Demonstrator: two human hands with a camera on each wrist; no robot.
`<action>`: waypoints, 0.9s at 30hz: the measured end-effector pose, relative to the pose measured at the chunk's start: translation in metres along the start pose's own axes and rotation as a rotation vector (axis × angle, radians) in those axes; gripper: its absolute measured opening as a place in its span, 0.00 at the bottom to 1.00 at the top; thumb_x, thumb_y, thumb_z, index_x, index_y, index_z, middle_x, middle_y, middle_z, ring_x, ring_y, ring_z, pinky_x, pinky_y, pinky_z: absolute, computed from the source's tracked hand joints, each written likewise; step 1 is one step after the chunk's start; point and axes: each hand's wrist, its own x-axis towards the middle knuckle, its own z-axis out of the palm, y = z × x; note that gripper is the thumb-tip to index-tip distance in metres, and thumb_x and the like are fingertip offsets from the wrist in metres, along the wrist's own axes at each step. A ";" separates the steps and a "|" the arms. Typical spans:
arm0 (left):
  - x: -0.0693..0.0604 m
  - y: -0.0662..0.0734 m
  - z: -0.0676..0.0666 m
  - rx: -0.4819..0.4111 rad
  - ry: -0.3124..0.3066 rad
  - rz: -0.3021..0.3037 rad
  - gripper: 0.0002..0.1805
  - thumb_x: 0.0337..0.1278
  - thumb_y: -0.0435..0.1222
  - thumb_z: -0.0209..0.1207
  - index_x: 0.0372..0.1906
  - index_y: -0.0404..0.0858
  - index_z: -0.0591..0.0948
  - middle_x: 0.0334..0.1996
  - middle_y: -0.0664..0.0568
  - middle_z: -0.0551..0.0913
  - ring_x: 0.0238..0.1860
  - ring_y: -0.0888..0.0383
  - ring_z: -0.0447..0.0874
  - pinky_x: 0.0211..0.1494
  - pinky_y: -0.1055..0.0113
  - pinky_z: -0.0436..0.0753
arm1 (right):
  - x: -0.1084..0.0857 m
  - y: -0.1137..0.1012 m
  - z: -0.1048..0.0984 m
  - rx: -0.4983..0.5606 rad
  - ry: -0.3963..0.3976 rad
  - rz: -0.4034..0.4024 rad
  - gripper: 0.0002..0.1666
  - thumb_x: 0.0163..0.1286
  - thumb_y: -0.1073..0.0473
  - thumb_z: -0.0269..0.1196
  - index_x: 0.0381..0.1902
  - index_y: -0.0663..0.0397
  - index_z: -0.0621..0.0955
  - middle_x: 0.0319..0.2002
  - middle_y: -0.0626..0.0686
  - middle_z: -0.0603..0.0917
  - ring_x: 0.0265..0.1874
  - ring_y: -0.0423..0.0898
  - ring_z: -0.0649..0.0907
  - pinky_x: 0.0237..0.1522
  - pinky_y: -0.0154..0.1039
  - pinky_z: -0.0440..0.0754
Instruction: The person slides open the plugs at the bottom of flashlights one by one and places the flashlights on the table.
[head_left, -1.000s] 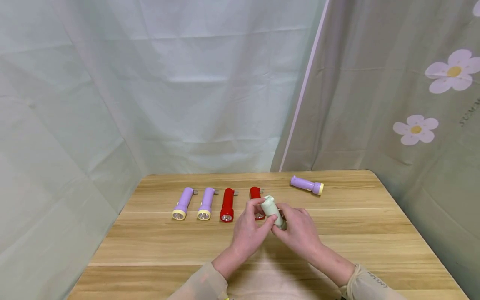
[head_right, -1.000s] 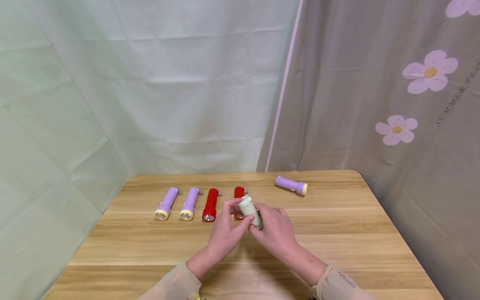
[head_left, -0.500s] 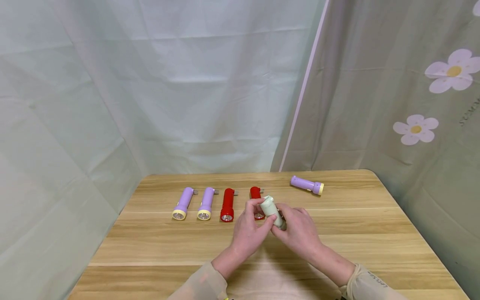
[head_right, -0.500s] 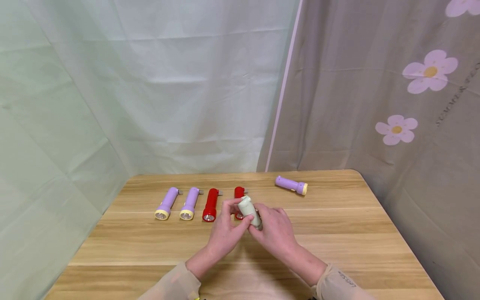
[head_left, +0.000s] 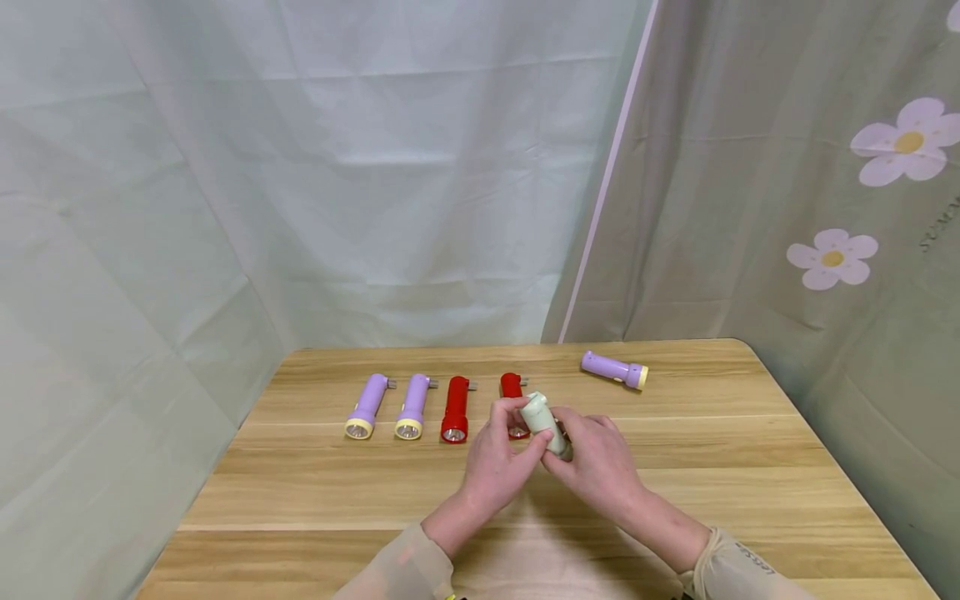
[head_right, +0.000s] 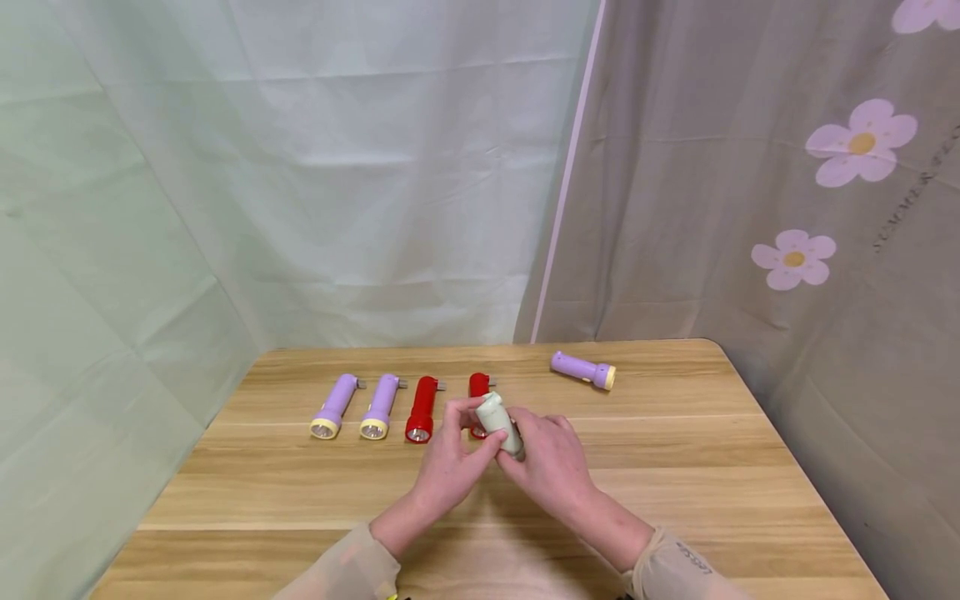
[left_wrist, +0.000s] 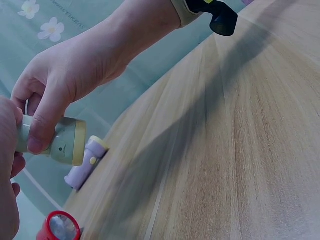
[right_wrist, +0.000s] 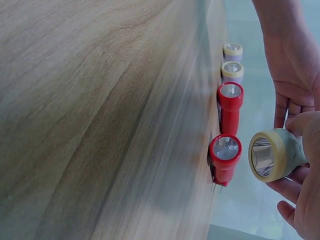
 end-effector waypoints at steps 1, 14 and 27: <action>0.000 0.000 0.000 -0.001 0.000 0.001 0.28 0.65 0.45 0.67 0.63 0.47 0.68 0.40 0.58 0.83 0.41 0.61 0.81 0.35 0.67 0.79 | 0.000 0.000 0.000 -0.001 -0.001 -0.001 0.26 0.57 0.51 0.77 0.52 0.48 0.81 0.30 0.38 0.83 0.25 0.35 0.77 0.50 0.45 0.78; -0.001 0.001 0.000 0.003 -0.007 -0.025 0.28 0.63 0.44 0.69 0.63 0.48 0.68 0.40 0.59 0.84 0.42 0.57 0.82 0.38 0.66 0.79 | 0.000 -0.001 -0.001 -0.004 0.004 -0.010 0.24 0.57 0.52 0.76 0.50 0.47 0.81 0.30 0.38 0.83 0.25 0.35 0.77 0.49 0.44 0.77; -0.002 0.001 -0.001 0.015 -0.015 -0.043 0.28 0.63 0.45 0.68 0.63 0.48 0.68 0.40 0.59 0.83 0.41 0.61 0.80 0.39 0.62 0.79 | -0.001 0.000 0.000 -0.010 0.007 -0.022 0.24 0.58 0.51 0.76 0.50 0.47 0.81 0.30 0.38 0.83 0.25 0.35 0.77 0.49 0.44 0.76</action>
